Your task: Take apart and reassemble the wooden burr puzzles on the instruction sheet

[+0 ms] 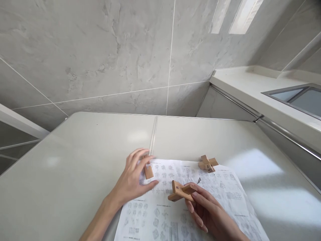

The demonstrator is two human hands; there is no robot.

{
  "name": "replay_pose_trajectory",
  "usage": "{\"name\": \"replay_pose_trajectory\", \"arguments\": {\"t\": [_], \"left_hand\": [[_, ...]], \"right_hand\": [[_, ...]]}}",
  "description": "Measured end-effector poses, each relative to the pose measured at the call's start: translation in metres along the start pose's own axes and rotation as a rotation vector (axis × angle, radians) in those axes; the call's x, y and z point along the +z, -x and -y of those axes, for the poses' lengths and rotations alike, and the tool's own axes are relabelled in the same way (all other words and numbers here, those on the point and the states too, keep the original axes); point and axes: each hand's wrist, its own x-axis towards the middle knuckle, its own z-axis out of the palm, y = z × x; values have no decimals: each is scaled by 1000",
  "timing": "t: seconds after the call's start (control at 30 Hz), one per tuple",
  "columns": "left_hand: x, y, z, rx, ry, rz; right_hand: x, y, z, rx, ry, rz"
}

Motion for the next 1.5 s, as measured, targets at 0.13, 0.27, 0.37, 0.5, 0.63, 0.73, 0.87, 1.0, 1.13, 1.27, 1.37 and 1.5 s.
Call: {"name": "replay_pose_trajectory", "arguments": {"t": [0.13,0.27,0.37,0.5,0.63,0.73,0.87,1.0,1.13,1.27,1.37,1.5], "left_hand": [[19,5,-26,319,93,0],[36,10,-44,437,146,47],[40,12,-49,433,156,26],[39,11,-50,397,189,10],[39,10,-50,385,227,24],[38,9,-50,377,254,20],[36,8,-51,388,239,31],[33,7,-52,420,231,9],[32,6,-53,439,240,-3],[32,8,-54,471,213,28],[32,10,-54,493,200,63],[32,10,-55,498,199,78]], "right_hand": [[-2,-1,-2,-14,5,17],[-2,-1,-1,-19,23,36],[-2,0,-1,-16,27,60],[-4,0,-2,-22,8,93],[-7,1,-2,-40,-11,100],[-7,0,-2,-54,-14,112],[-8,1,-3,-59,-19,121],[-10,1,-4,-72,-28,101],[-10,0,-6,-54,-24,140],[-13,0,-9,1,-24,288],[-17,1,-12,50,-12,354],[-18,3,-12,77,21,353]]}}
